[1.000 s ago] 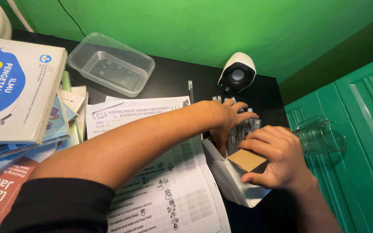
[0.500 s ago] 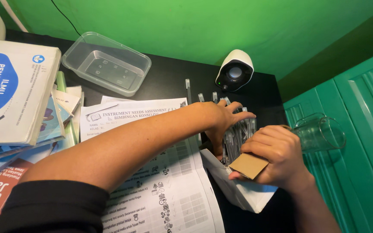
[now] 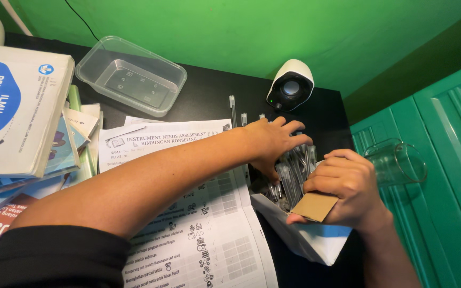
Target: The person organizes a large quantity of pens by placing them into a small cardboard box, following the removal of papers from the desk.
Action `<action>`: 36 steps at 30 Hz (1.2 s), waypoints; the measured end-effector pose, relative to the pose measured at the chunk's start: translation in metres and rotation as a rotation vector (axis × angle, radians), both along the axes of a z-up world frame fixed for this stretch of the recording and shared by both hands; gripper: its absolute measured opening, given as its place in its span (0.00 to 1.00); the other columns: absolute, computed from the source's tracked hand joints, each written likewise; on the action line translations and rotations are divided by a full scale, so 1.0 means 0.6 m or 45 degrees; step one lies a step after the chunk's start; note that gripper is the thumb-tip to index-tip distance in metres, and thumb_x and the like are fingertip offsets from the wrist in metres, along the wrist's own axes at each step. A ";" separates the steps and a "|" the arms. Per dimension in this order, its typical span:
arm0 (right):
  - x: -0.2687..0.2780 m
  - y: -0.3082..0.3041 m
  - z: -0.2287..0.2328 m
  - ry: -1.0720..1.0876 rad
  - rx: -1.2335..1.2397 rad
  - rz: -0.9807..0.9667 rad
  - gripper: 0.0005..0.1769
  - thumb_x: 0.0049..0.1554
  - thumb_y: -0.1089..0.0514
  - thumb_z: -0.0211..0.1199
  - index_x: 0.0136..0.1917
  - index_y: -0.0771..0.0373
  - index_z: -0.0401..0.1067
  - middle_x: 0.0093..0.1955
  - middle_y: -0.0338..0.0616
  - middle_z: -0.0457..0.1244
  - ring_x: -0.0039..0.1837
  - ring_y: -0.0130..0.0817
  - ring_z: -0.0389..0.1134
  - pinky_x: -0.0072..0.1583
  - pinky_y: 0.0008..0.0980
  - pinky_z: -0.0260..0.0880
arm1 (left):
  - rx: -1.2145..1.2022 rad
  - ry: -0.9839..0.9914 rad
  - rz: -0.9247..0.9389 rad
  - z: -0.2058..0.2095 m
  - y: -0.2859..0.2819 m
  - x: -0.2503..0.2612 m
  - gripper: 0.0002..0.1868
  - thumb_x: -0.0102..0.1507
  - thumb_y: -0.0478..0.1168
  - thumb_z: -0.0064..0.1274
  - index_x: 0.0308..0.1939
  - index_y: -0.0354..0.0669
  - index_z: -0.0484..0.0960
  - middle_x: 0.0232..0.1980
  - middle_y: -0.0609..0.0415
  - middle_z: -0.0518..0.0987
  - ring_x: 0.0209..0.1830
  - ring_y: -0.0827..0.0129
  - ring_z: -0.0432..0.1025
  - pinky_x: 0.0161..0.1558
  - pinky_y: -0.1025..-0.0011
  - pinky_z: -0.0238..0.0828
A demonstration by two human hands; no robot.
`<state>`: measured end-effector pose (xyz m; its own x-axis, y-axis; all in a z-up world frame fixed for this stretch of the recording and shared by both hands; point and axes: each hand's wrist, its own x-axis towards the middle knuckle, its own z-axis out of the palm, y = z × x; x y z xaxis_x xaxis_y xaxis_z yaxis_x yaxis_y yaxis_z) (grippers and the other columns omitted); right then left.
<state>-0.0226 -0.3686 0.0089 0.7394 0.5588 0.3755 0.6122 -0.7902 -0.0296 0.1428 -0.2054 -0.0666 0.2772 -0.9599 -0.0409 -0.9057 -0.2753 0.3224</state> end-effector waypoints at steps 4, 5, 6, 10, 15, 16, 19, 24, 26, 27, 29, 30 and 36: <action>-0.011 -0.008 -0.008 0.003 0.008 -0.023 0.40 0.38 0.16 0.84 0.36 0.54 0.83 0.37 0.37 0.72 0.45 0.40 0.77 0.60 0.50 0.76 | -0.112 -0.040 -0.032 0.001 0.009 0.001 0.61 0.51 0.59 0.84 0.85 0.65 0.67 0.86 0.50 0.63 0.82 0.46 0.66 0.68 0.43 0.76; -0.016 -0.015 -0.009 0.010 0.020 -0.023 0.42 0.39 0.15 0.82 0.39 0.54 0.84 0.40 0.38 0.73 0.48 0.41 0.78 0.63 0.52 0.76 | -0.173 -0.058 -0.035 0.000 0.011 0.001 0.52 0.55 0.57 0.80 0.82 0.63 0.73 0.82 0.49 0.70 0.80 0.47 0.69 0.67 0.44 0.77; -0.020 -0.022 -0.012 0.014 0.037 -0.026 0.43 0.40 0.13 0.81 0.42 0.55 0.85 0.43 0.40 0.74 0.52 0.42 0.79 0.66 0.54 0.76 | -0.231 -0.078 -0.040 0.000 0.013 0.001 0.44 0.59 0.55 0.77 0.78 0.62 0.79 0.78 0.48 0.76 0.78 0.47 0.72 0.66 0.45 0.78; -0.035 -0.065 -0.018 0.070 0.161 0.070 0.51 0.53 0.09 0.61 0.57 0.57 0.86 0.60 0.47 0.76 0.69 0.50 0.77 0.79 0.65 0.65 | -0.166 0.482 0.104 0.008 0.014 -0.017 0.26 0.69 0.64 0.53 0.56 0.57 0.96 0.50 0.53 0.94 0.55 0.54 0.89 0.58 0.54 0.85; -0.073 -0.096 -0.043 0.094 0.496 -0.177 0.53 0.69 0.10 0.46 0.62 0.60 0.83 0.70 0.53 0.75 0.82 0.60 0.73 0.90 0.75 0.52 | -0.004 0.996 0.292 0.025 -0.007 -0.067 0.46 0.63 0.85 0.43 0.44 0.52 0.99 0.40 0.52 0.97 0.46 0.61 0.93 0.54 0.60 0.87; -0.080 -0.100 -0.048 0.062 0.492 -0.210 0.53 0.70 0.10 0.47 0.65 0.60 0.83 0.74 0.53 0.74 0.85 0.60 0.71 0.91 0.72 0.53 | -0.021 1.013 0.258 0.026 -0.012 -0.073 0.48 0.62 0.86 0.44 0.42 0.49 0.99 0.39 0.52 0.97 0.44 0.62 0.92 0.52 0.61 0.87; -0.099 -0.114 -0.053 0.033 0.529 -0.314 0.55 0.71 0.10 0.50 0.75 0.62 0.78 0.86 0.57 0.66 0.92 0.61 0.65 0.92 0.65 0.56 | -0.039 1.066 0.216 0.021 -0.028 -0.085 0.52 0.61 0.88 0.48 0.36 0.40 0.98 0.34 0.49 0.93 0.35 0.62 0.87 0.41 0.62 0.83; -0.139 -0.128 -0.051 0.220 0.611 -0.577 0.67 0.63 0.09 0.53 0.92 0.64 0.60 0.98 0.61 0.51 0.98 0.61 0.52 0.92 0.60 0.50 | 0.025 1.210 0.243 0.014 -0.033 -0.093 0.50 0.63 0.85 0.55 0.35 0.35 0.93 0.26 0.48 0.85 0.23 0.63 0.81 0.25 0.65 0.76; -0.161 -0.135 -0.051 0.380 0.606 -0.638 0.76 0.55 0.10 0.63 0.95 0.63 0.50 0.97 0.63 0.49 0.95 0.59 0.53 0.89 0.58 0.50 | 0.072 1.266 0.265 0.018 -0.030 -0.093 0.46 0.63 0.83 0.53 0.40 0.40 0.93 0.26 0.49 0.85 0.23 0.64 0.81 0.25 0.65 0.74; -0.174 -0.138 -0.053 0.463 0.605 -0.669 0.81 0.51 0.10 0.68 0.96 0.63 0.45 0.97 0.64 0.48 0.94 0.58 0.53 0.88 0.58 0.49 | 0.097 1.295 0.275 0.020 -0.028 -0.094 0.45 0.63 0.82 0.52 0.43 0.42 0.93 0.26 0.49 0.86 0.22 0.64 0.81 0.24 0.65 0.73; -0.202 -0.138 -0.061 0.539 0.655 -0.678 0.88 0.43 0.14 0.76 0.97 0.62 0.42 0.96 0.65 0.49 0.95 0.59 0.50 0.88 0.57 0.47 | 0.074 1.324 0.279 0.019 -0.026 -0.098 0.42 0.63 0.80 0.55 0.46 0.44 0.93 0.28 0.51 0.86 0.23 0.66 0.82 0.25 0.66 0.73; -0.214 -0.136 -0.064 0.575 0.679 -0.683 0.91 0.39 0.16 0.80 0.97 0.61 0.41 0.95 0.66 0.49 0.96 0.59 0.49 0.89 0.56 0.46 | 0.060 1.337 0.281 0.015 -0.026 -0.100 0.40 0.64 0.79 0.56 0.48 0.45 0.93 0.28 0.51 0.86 0.24 0.68 0.83 0.25 0.66 0.73; -0.226 -0.107 -0.095 0.657 0.750 -0.774 1.11 0.18 0.34 0.98 0.96 0.60 0.28 1.00 0.65 0.35 0.97 0.61 0.35 0.89 0.57 0.39 | -0.084 1.391 0.290 -0.020 -0.038 -0.110 0.38 0.67 0.72 0.65 0.48 0.36 0.92 0.35 0.52 0.87 0.30 0.70 0.81 0.29 0.68 0.77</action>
<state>-0.1584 -0.4329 -0.0482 0.9895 -0.1425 0.0229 -0.0910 -0.7390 -0.6676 0.0768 -0.2282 -0.0788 0.2933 -0.9007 -0.3206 -0.0577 -0.3514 0.9345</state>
